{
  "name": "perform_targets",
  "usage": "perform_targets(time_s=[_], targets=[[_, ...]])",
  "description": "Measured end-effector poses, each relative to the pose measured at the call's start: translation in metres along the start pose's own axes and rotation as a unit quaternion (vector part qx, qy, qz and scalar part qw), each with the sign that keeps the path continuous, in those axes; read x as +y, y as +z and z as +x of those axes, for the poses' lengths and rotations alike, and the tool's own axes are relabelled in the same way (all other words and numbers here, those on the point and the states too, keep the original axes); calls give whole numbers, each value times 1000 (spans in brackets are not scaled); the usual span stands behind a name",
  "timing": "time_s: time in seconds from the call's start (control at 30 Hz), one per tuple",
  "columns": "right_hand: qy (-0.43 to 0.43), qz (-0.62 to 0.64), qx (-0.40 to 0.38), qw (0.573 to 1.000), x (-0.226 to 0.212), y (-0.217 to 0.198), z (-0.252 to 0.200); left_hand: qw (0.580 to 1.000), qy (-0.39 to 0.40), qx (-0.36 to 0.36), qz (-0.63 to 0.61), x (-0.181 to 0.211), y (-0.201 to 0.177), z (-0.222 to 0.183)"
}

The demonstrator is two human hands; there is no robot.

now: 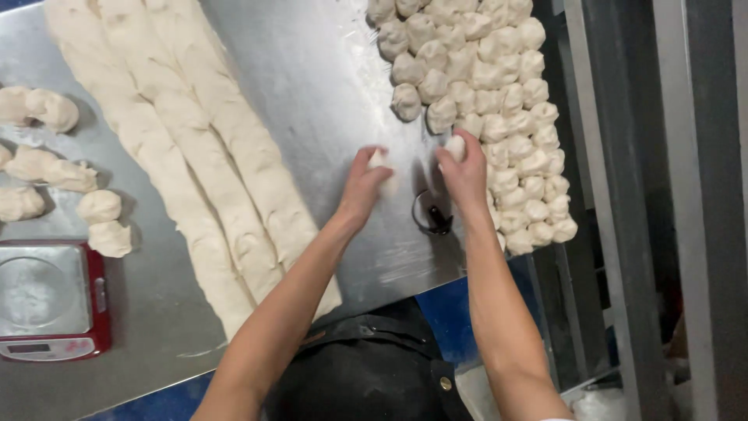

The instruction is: Portion and weigh small balls of dough from a long strip of dough on a metal work surface using a digital scale.

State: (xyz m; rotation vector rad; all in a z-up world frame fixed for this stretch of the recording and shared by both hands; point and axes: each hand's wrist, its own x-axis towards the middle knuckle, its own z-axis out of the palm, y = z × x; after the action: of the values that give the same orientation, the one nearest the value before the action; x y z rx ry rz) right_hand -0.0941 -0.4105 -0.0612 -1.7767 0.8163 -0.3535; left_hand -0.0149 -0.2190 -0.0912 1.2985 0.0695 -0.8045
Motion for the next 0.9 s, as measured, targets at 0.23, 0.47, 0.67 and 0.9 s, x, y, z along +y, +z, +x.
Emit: perform_targets(time_s=[0.23, 0.47, 0.67, 0.9], targets=[[-167, -199, 38, 965, -14, -5, -1, 921, 194, 160, 299, -26, 84, 80], [-12, -177, -76, 981, -7, -16, -9, 931, 134, 204, 270, 0, 101, 94], [-39, -344, -214, 913, 4, -47, -96, 908, 206, 94, 353, 12, 61, 54], [-198, -261, -211, 921, 38, -15, -155, 941, 135, 153, 269, 81, -61, -28]])
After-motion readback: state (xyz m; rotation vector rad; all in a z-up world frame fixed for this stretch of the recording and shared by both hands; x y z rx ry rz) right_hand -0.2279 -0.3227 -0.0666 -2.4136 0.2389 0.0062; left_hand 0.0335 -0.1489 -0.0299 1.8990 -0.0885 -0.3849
